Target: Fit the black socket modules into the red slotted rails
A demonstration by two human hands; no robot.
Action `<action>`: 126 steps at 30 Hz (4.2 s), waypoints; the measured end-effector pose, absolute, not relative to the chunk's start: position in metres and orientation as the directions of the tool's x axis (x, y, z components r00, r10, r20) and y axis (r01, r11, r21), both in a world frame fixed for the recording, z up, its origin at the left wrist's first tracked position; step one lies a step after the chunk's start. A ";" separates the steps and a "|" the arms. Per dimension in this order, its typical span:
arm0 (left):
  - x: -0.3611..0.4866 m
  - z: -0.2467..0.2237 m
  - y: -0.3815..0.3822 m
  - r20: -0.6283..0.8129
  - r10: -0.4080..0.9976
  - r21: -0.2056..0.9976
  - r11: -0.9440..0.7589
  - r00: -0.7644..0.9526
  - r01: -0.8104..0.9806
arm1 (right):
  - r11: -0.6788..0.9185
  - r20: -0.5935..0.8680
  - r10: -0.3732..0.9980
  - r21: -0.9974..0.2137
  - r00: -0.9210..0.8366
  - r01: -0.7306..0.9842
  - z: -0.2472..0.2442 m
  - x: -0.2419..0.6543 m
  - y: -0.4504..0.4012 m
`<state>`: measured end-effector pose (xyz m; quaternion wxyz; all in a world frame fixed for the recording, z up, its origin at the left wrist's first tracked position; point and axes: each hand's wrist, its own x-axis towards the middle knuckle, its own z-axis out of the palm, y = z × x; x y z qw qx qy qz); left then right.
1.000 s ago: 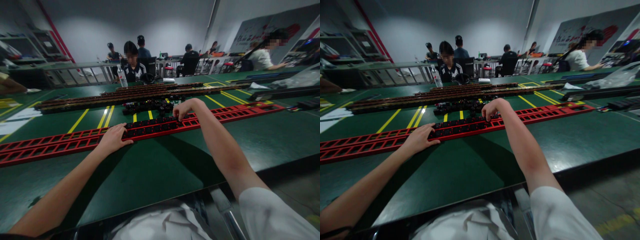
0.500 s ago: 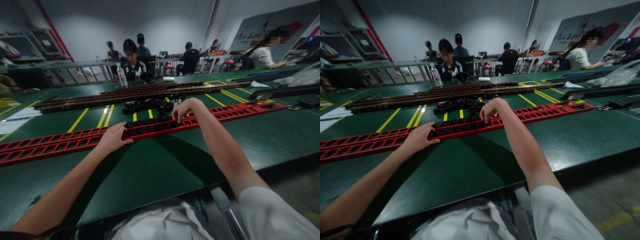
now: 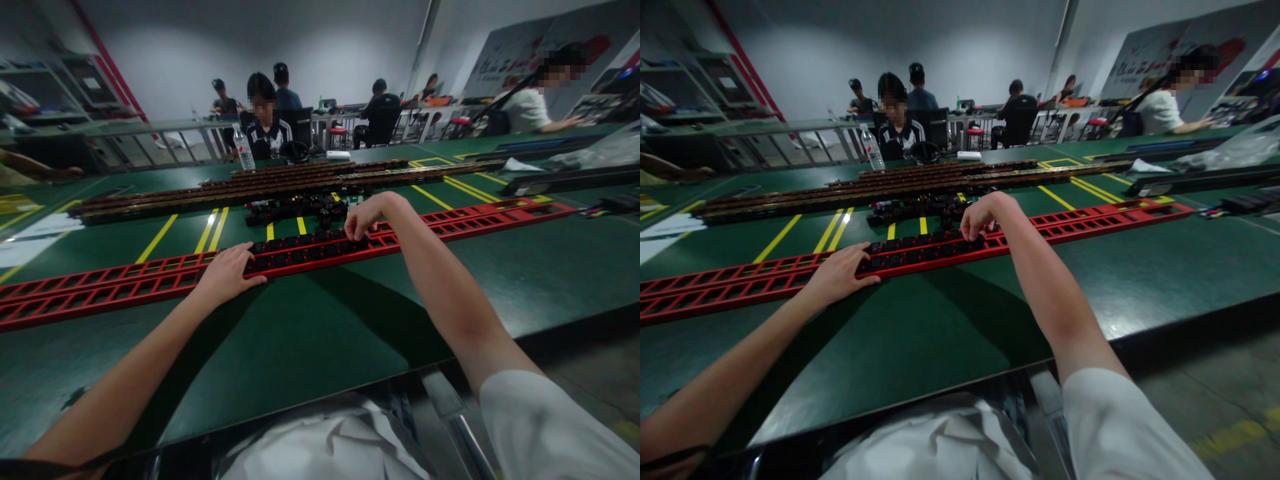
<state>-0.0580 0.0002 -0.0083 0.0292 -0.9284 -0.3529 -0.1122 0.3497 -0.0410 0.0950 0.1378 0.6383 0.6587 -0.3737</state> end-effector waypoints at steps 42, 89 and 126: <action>-0.059 -0.009 0.000 0.239 0.627 0.007 -0.764 0.741 0.645 | -0.097 -0.657 0.747 -0.262 -0.104 0.960 0.093 0.359 -0.037; -0.060 -0.012 0.002 0.246 0.626 -0.020 -0.760 0.740 0.650 | -0.387 -0.582 0.808 -0.401 0.095 0.830 0.104 0.351 -0.045; -0.061 -0.013 0.002 0.238 0.637 0.010 -0.757 0.733 0.654 | -0.223 -0.290 0.954 -0.493 0.083 0.841 0.096 0.416 -0.056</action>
